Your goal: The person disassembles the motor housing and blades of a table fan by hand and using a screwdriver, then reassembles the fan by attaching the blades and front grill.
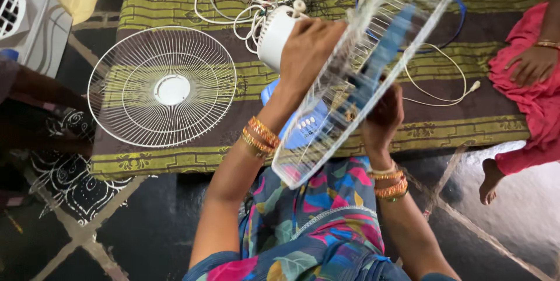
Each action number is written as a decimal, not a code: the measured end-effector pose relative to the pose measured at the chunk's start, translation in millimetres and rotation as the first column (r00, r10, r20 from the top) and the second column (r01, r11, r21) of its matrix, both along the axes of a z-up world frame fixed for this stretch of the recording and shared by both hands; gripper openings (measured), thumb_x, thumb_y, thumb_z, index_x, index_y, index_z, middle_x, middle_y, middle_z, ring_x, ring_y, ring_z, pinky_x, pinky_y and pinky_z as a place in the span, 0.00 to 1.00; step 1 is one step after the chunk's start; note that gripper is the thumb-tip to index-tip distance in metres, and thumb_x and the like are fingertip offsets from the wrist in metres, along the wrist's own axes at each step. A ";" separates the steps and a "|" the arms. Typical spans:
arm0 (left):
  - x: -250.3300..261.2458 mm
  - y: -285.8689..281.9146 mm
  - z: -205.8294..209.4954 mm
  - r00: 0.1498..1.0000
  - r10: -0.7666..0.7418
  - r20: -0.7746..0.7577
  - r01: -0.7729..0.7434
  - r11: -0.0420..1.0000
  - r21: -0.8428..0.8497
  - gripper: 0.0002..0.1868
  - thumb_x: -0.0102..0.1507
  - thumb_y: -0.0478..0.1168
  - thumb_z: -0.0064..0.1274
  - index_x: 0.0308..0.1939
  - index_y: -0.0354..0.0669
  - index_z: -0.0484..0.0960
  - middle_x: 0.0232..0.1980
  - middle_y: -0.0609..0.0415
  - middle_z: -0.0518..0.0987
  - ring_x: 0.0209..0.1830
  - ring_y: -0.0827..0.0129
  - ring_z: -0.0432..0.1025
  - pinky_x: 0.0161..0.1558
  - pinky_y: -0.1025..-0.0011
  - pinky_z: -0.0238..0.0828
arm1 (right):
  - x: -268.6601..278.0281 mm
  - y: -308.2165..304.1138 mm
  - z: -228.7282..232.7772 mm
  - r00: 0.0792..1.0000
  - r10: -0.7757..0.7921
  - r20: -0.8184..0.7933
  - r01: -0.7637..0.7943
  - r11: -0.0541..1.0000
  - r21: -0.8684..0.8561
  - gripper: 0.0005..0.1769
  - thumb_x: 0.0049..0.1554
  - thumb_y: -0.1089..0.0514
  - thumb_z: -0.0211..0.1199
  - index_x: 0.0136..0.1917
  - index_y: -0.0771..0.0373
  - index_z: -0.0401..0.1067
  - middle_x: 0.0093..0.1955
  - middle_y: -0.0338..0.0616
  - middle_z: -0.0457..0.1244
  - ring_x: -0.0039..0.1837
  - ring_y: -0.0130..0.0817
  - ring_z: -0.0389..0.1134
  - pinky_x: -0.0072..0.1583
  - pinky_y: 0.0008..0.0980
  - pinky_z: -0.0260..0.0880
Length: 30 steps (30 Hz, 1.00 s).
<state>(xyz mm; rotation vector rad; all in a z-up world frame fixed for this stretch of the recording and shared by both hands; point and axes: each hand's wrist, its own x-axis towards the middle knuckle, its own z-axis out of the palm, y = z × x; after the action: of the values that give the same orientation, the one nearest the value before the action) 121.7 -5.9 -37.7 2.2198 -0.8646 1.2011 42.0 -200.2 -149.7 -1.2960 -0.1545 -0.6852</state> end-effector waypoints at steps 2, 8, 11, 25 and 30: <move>25.4 -3.0 -4.8 0.997 0.005 -0.072 -0.005 1.000 0.006 0.17 0.66 0.47 0.51 0.55 0.45 0.76 0.46 0.53 0.84 0.50 0.64 0.77 0.59 0.66 0.64 | 17.1 2.8 12.2 0.979 -0.158 0.131 0.199 0.888 -0.415 0.13 0.63 0.70 0.62 0.61 0.72 0.70 0.58 0.49 0.64 0.59 0.32 0.66 0.61 0.27 0.70; 63.1 -4.6 -13.9 0.983 0.081 -0.166 -0.085 0.996 -0.019 0.19 0.64 0.43 0.49 0.60 0.46 0.76 0.42 0.50 0.85 0.48 0.63 0.78 0.57 0.66 0.64 | 51.7 -3.1 22.4 0.971 -0.225 0.076 0.230 0.808 -0.543 0.19 0.60 0.75 0.62 0.64 0.69 0.73 0.53 0.44 0.69 0.54 0.28 0.68 0.58 0.26 0.70; 74.7 -8.8 -11.8 0.946 0.085 -0.313 -0.095 0.995 -0.016 0.17 0.68 0.45 0.47 0.60 0.48 0.76 0.38 0.50 0.84 0.43 0.63 0.78 0.57 0.64 0.64 | 70.2 -10.6 18.5 0.974 -0.227 0.001 0.191 0.816 -0.545 0.21 0.58 0.76 0.59 0.64 0.68 0.73 0.52 0.43 0.70 0.53 0.26 0.71 0.54 0.25 0.72; 134.9 -25.6 9.1 0.916 0.124 -0.381 -0.147 0.989 -0.032 0.20 0.72 0.50 0.40 0.34 0.47 0.83 0.29 0.47 0.83 0.31 0.51 0.77 0.61 0.51 0.61 | 125.4 -16.4 50.4 0.992 0.000 -0.128 -0.045 0.937 -0.347 0.09 0.64 0.72 0.56 0.58 0.71 0.71 0.63 0.48 0.68 0.55 0.29 0.72 0.52 0.30 0.78; 144.3 -36.1 9.4 0.931 0.132 -0.340 -0.132 0.991 0.023 0.19 0.72 0.51 0.38 0.40 0.48 0.83 0.28 0.46 0.82 0.31 0.51 0.77 0.57 0.51 0.62 | 127.2 -26.1 51.1 0.991 -0.010 -0.130 -0.040 0.924 -0.379 0.13 0.63 0.71 0.56 0.61 0.68 0.71 0.58 0.47 0.70 0.55 0.29 0.73 0.55 0.30 0.80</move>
<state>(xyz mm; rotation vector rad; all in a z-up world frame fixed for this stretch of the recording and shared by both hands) 265.9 -42.0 -28.3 2.4205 -0.5824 0.8301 169.2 -226.3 -98.5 -1.7083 -0.1978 -0.5709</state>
